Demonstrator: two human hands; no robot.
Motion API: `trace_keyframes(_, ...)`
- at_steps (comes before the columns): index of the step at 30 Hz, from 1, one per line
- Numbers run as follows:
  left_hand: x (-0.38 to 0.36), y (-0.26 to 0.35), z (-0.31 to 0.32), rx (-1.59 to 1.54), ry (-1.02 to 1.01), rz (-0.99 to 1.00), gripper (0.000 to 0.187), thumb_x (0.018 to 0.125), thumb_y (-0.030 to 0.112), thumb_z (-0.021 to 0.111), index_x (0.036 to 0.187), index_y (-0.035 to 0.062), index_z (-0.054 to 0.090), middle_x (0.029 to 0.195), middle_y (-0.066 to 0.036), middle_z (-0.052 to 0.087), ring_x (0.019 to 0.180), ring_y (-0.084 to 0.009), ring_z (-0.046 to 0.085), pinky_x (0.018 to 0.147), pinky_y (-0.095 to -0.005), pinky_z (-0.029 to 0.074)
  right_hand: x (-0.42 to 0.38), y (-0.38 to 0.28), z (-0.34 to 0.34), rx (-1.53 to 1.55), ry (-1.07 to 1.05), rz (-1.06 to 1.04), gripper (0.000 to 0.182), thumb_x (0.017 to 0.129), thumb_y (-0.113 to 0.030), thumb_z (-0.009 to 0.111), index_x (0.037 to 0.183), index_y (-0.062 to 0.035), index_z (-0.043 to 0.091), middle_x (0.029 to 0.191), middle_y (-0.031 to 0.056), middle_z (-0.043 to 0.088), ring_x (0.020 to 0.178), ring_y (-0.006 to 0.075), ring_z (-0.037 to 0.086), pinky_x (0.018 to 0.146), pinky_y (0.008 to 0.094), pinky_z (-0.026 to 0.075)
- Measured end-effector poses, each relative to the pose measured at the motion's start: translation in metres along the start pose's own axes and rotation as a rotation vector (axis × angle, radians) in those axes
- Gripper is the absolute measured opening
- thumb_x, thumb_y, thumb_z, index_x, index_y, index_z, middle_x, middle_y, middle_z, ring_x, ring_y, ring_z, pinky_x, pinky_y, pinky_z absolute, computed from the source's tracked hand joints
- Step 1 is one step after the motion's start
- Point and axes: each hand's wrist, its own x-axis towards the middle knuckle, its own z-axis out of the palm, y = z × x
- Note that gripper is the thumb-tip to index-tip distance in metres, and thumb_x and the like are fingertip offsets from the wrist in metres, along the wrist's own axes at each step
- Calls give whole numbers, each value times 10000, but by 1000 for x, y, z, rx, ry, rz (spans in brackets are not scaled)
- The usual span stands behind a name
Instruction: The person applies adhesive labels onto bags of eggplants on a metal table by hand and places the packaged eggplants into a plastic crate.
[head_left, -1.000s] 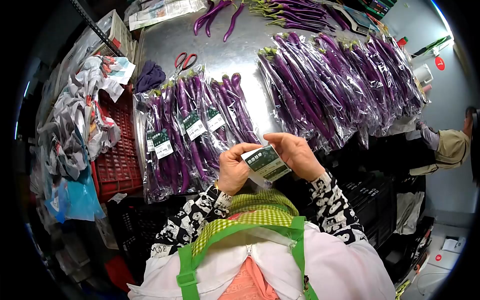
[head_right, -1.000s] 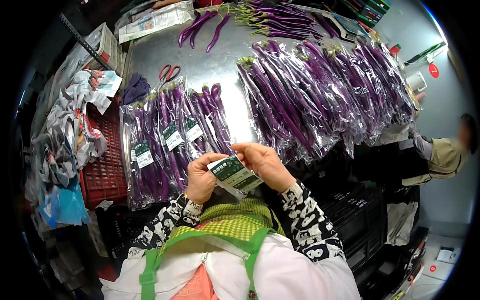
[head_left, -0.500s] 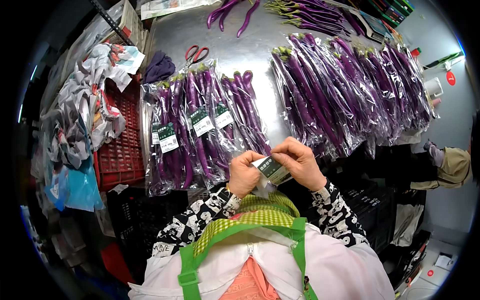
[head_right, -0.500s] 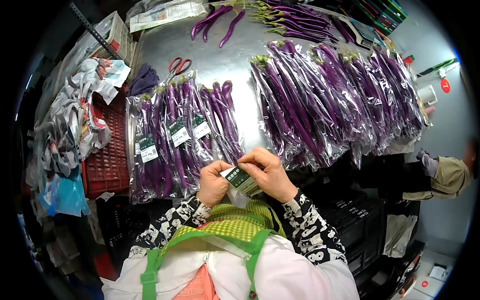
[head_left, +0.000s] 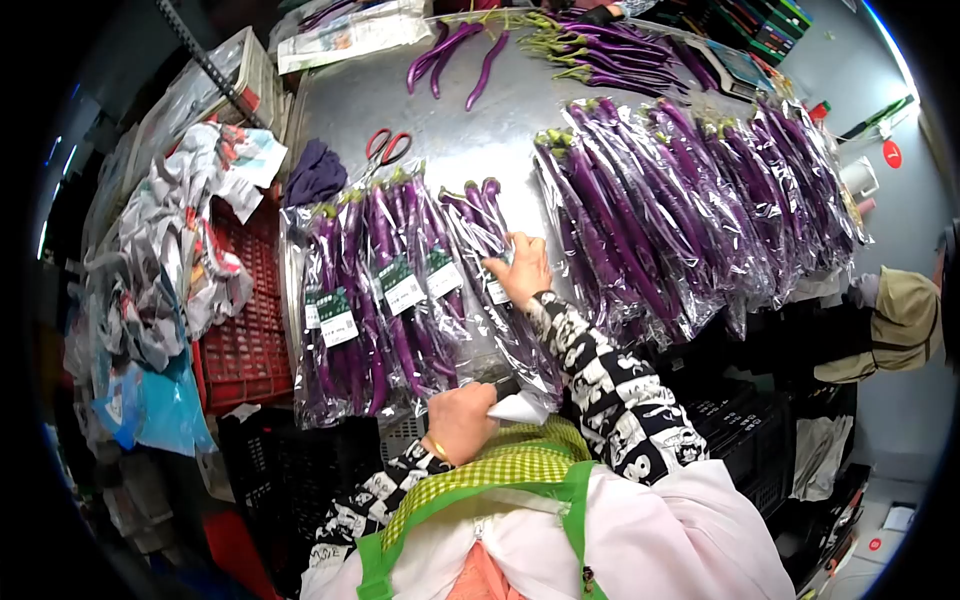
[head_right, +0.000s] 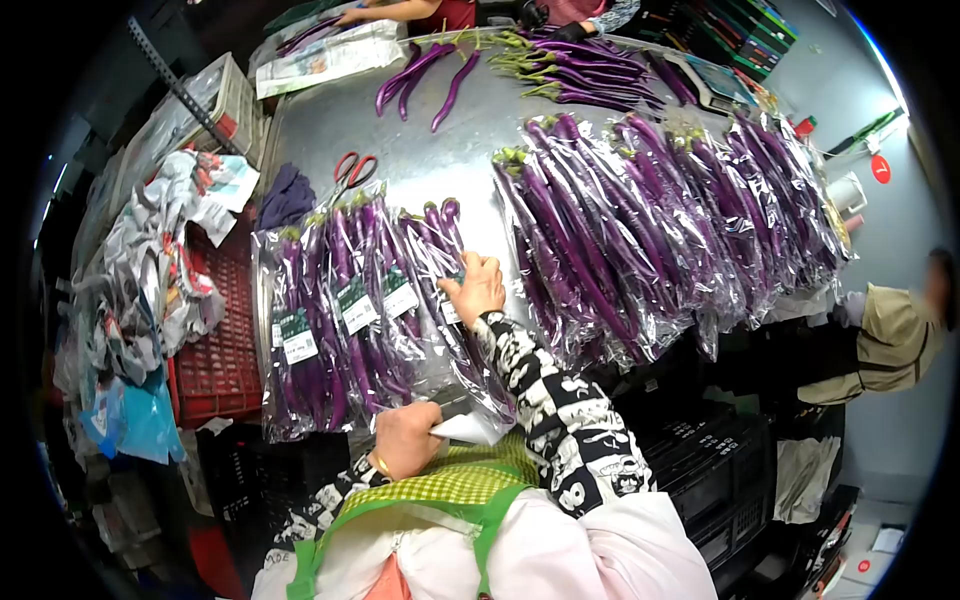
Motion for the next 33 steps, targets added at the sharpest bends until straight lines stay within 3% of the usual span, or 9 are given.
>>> trace_keyframes(2, 3, -5, -3, -64, 132, 97, 134, 654, 135, 688, 645, 92, 561, 620, -80, 553, 565, -280, 580, 507, -385, 439, -11, 3, -5, -10, 136, -110, 820, 772, -340, 729, 1404, -55, 291, 1158, 196, 389, 1044, 356, 469, 903, 407, 410)
trace_keyframes(7, 7, -11, -13, -322, 124, 243, 168, 671, 134, 752, 678, 60, 601, 684, -83, 586, 579, -263, 581, 521, -352, 453, -20, 7, -115, -315, 417, -376, 801, 762, -338, 728, 1339, 40, 321, 1167, 185, 463, 1073, 315, 463, 884, 417, 407)
trace_keyframes(9, 9, -4, -13, -480, 181, 292, 168, 658, 95, 761, 705, 29, 614, 812, -115, 611, 639, -246, 609, 570, -330, 486, -9, 22, -156, -562, 582, -182, 768, 729, -356, 744, 1295, 15, 381, 1203, 182, 460, 1093, 322, 456, 879, 456, 401)
trace_keyframes(13, 20, 18, -27, -488, 416, 424, 223, 653, -60, 699, 866, -5, 661, 1002, -149, 616, 671, -195, 619, 589, -265, 498, 7, 72, -194, -701, 219, 219, 787, 694, -441, 764, 1240, 3, 410, 1210, 187, 462, 1131, 367, 427, 886, 530, 382)
trace_keyframes(15, 23, 13, -21, -532, 456, 416, 317, 655, -62, 674, 966, -2, 657, 957, -150, 638, 669, -223, 634, 595, -277, 512, 7, 76, -201, -727, 198, 153, 744, 709, -459, 752, 1200, -3, 429, 1164, 204, 497, 1105, 376, 455, 856, 537, 411)
trace_keyframes(17, 32, 4, -21, -574, 288, 732, 342, 653, -40, 677, 991, 5, 648, 871, -144, 656, 658, -249, 644, 579, -305, 517, 10, 70, -208, -799, 128, 112, 686, 728, -448, 741, 1167, -8, 450, 1098, 196, 535, 1070, 367, 488, 831, 517, 439)
trace_keyframes(23, 23, -2, -8, -523, 157, 823, 288, 636, 48, 724, 907, 7, 635, 832, -128, 658, 656, -273, 645, 547, -341, 510, 23, 113, -200, -831, 297, -116, 233, 817, -276, 610, 827, -45, 581, 894, 164, 612, 845, 341, 614, 717, 461, 501)
trace_keyframes(27, 16, -10, 3, -482, -5, 728, 273, 620, 18, 697, 885, 21, 630, 835, -107, 647, 685, -266, 642, 568, -345, 518, 41, 72, -235, -560, 222, -85, 325, 812, -299, 598, 803, 20, 540, 766, 230, 624, 751, 403, 623, 710, 478, 492)
trace_keyframes(33, 20, 6, 10, -603, -61, 814, 277, 631, 10, 665, 896, 21, 585, 844, -95, 601, 700, -267, 625, 573, -346, 514, -23, -65, -252, -320, 136, -131, 214, 887, -219, 542, 965, -22, 573, 831, 154, 632, 715, 265, 622, 659, 390, 503)
